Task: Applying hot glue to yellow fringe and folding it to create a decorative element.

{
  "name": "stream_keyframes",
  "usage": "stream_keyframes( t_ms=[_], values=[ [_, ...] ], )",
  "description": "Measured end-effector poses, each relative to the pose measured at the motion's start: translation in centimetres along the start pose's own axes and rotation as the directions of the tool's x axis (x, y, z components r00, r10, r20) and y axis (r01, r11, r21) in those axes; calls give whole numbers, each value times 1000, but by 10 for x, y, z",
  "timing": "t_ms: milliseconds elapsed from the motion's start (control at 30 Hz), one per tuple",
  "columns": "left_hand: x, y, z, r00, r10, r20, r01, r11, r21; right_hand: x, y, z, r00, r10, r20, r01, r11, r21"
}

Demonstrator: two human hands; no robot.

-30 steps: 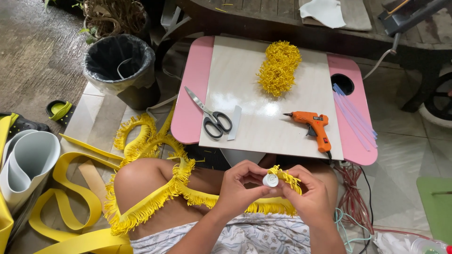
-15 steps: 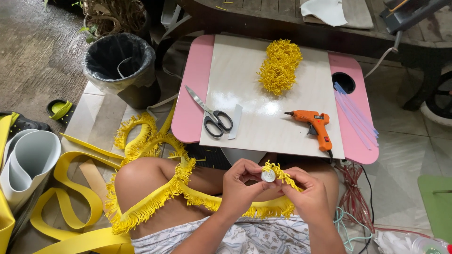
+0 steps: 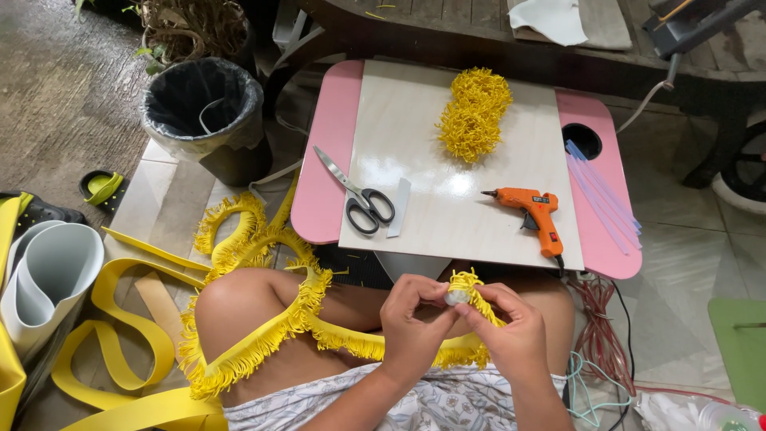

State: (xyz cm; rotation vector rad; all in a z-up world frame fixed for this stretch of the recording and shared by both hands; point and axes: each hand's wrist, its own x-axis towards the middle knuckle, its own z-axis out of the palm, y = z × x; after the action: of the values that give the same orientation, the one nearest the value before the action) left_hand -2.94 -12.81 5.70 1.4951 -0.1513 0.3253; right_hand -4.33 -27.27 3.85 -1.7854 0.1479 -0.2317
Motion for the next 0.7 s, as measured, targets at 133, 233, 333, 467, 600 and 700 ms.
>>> stream_keyframes(
  t_ms=[133, 233, 333, 467, 600, 700],
  values=[
    [0, 10, -5, 987, 49, 151, -38, 997, -74, 10, 18, -14, 976, 219, -2, -216, 963, 163],
    [3, 11, -6, 983, -21, 184, 36, 996, -78, 15, 30, -27, 951, 270, 151, -309, 866, 393],
    [5, 10, -7, 985, -60, 159, 79, 990, -115, 17, 22, -27, 924, 262, 277, -366, 815, 449],
    [2, -7, -5, 966, -182, 182, 218, 954, -205, 15, 19, -23, 924, 253, 288, -364, 814, 453],
    [3, -29, -5, 898, -352, 265, 438, 773, -459, 10, 7, -15, 977, 180, 113, -206, 936, 285],
    [3, -31, -7, 848, -431, 309, 530, 701, -477, 9, 6, -13, 993, 32, 114, -56, 976, 212]
  ],
)
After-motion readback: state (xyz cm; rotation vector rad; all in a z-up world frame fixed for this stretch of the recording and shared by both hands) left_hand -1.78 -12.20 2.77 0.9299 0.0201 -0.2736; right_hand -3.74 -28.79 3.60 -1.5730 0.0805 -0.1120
